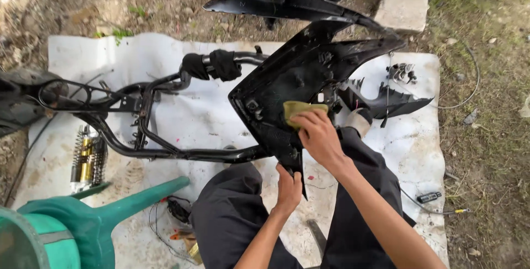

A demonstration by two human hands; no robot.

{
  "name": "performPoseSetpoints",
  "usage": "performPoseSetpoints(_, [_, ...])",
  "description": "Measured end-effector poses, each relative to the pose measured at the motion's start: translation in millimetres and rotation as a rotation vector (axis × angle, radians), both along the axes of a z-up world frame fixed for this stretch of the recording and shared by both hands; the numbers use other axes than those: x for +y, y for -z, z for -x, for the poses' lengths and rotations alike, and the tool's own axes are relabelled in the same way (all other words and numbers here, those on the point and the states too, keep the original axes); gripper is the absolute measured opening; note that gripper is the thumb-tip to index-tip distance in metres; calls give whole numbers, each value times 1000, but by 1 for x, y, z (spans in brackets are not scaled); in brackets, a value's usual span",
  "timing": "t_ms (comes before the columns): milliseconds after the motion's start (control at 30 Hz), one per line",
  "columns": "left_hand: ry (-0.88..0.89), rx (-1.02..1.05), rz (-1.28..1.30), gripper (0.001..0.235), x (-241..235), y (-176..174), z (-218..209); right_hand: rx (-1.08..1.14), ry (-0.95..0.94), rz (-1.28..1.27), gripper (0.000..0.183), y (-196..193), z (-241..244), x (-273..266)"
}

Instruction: The person sprays a cleaning solution onto a black motorcycle fender and wipes it with a cloth. They then dip the cloth into a bucket of water, wring it out, and continue wiping the fender and other parts of the motorcycle frame.

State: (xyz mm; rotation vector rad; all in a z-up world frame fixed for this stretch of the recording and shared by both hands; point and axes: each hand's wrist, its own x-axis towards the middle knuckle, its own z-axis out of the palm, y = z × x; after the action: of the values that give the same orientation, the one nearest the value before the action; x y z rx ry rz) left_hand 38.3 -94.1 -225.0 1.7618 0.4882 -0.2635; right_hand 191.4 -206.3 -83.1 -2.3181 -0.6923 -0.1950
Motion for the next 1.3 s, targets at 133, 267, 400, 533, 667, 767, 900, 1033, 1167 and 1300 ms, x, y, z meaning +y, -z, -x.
performPoseSetpoints(133, [2,65,-32,68,-2,-9,-1,-86,-31,315,34,27,12,11])
performPoseSetpoints(267, [214,196,-125,74,14,-62,-10,-60,-63,370,37,33,18,-1])
performPoseSetpoints(400, [498,370,-169,67,67,-71,-34,-31,-116,364,39,28,17,-4])
performPoseSetpoints(533, [102,242,-385,47,132,-141,-88,-40,-122,372,39,29,27,-8])
performPoseSetpoints(667, [12,-362,-542,75,160,-97,-125,-62,-209,383,34,34,30,-7])
performPoseSetpoints(767, [134,-220,-660,83,146,-109,-146,-34,-255,391,35,21,25,-2])
performPoseSetpoints(900, [177,-203,-785,70,147,-74,-148,2,-307,461,37,5,22,-3])
performPoseSetpoints(1033, [137,-221,-724,46,152,-61,-147,-8,-308,470,36,9,21,-5])
performPoseSetpoints(1167, [85,-305,-665,28,148,-61,-144,68,-209,408,34,5,14,-8])
performPoseSetpoints(1300, [78,-385,-679,25,145,-78,-138,118,-25,78,29,1,2,3])
